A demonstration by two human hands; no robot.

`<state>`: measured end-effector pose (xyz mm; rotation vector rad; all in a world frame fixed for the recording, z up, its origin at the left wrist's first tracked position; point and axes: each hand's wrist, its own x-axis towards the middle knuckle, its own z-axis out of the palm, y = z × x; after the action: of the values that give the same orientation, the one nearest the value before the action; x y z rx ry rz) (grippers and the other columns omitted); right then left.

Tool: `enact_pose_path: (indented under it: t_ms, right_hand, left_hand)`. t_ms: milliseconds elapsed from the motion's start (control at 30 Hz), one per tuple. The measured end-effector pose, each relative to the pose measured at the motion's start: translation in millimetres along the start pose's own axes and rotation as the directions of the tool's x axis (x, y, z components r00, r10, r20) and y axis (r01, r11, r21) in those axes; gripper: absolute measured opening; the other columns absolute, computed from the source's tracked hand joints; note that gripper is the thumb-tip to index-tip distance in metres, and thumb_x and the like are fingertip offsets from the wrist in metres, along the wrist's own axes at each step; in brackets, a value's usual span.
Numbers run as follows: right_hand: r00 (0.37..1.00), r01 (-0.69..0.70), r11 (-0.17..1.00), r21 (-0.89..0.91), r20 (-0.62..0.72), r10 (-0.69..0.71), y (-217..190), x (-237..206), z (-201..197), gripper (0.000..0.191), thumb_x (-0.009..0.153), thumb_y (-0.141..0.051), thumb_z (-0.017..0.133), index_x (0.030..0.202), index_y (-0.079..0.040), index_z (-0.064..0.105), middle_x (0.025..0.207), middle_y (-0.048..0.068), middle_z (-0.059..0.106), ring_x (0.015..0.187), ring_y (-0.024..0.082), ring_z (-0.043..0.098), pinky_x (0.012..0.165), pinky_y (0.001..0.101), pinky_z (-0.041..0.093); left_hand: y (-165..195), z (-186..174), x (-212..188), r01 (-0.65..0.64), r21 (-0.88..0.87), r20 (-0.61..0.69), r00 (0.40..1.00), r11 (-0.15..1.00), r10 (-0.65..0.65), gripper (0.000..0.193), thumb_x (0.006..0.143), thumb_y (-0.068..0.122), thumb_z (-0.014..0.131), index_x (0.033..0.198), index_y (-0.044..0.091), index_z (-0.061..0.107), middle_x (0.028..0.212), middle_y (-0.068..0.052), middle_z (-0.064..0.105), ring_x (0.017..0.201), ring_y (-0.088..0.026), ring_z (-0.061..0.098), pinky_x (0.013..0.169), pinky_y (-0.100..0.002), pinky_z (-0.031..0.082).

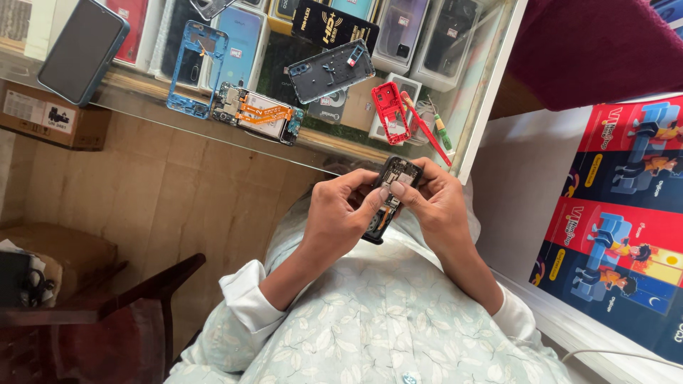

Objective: The person disassembles a black smartphone, removes internal components, and places them into a red phone casing. They then use a screwdriver to tighten screws on the red casing and a black back cover.

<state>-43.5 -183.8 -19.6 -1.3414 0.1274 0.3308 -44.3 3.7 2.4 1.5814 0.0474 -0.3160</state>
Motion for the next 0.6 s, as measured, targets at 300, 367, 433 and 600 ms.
enact_pose_path:
  t_ms: [300, 367, 433, 600]
  right_hand:
    - [0.998, 0.036, 0.981, 0.191, -0.056, -0.025, 3.5, 4.4, 2.2, 0.025, 0.096, -0.011, 0.074, 0.112, 0.001, 0.059, 0.1, 0.011, 0.072, 0.088, 0.017, 0.073, 0.07, 0.0337, 0.064]
    - [0.998, 0.032, 0.981, 0.189, -0.052, -0.022, 2.4, 4.4, 3.4, 0.028, 0.095, -0.011, 0.075, 0.115, 0.0, 0.058, 0.101, 0.01, 0.072, 0.087, 0.016, 0.073, 0.07, 0.0332, 0.065]
    - [0.999, 0.031, 0.988, 0.154, -0.041, -0.025, 1.4, 4.2, 3.7, 0.031, 0.093, -0.012, 0.075, 0.117, 0.0, 0.06, 0.101, 0.008, 0.072, 0.087, 0.014, 0.072, 0.071, 0.0317, 0.064]
    - [1.0, 0.008, 0.999, 0.035, -0.002, -0.008, 1.1, 2.2, 0.0, 0.025, 0.094, -0.015, 0.078, 0.107, 0.004, 0.069, 0.095, 0.008, 0.073, 0.084, 0.013, 0.071, 0.071, 0.0308, 0.064]
  left_hand:
    - [-12.7, -1.3, 3.8, 0.051, -0.256, -0.008, 0.998, 0.965, -0.055, 0.02, 0.093, 0.014, 0.076, 0.105, -0.001, 0.073, 0.082, 0.003, 0.069, 0.07, 0.0, 0.059, 0.06, -0.018, 0.051]
    - [-12.2, -0.4, 3.7, 0.052, -0.231, -0.024, 0.998, 0.972, -0.059, 0.018, 0.093, 0.015, 0.075, 0.103, -0.001, 0.073, 0.079, 0.003, 0.068, 0.068, 0.0, 0.057, 0.058, -0.018, 0.049]
    - [-10.9, -1.5, 4.6, 0.047, -0.189, -0.042, 0.998, 0.981, -0.055, 0.017, 0.093, 0.015, 0.075, 0.1, 0.0, 0.074, 0.076, 0.004, 0.067, 0.065, 0.0, 0.056, 0.056, -0.018, 0.049]
    - [-6.8, -1.3, 3.8, 0.023, -0.106, -0.065, 0.997, 0.994, -0.03, 0.016, 0.092, 0.014, 0.076, 0.096, 0.0, 0.075, 0.071, 0.004, 0.065, 0.06, -0.001, 0.054, 0.053, -0.019, 0.044]
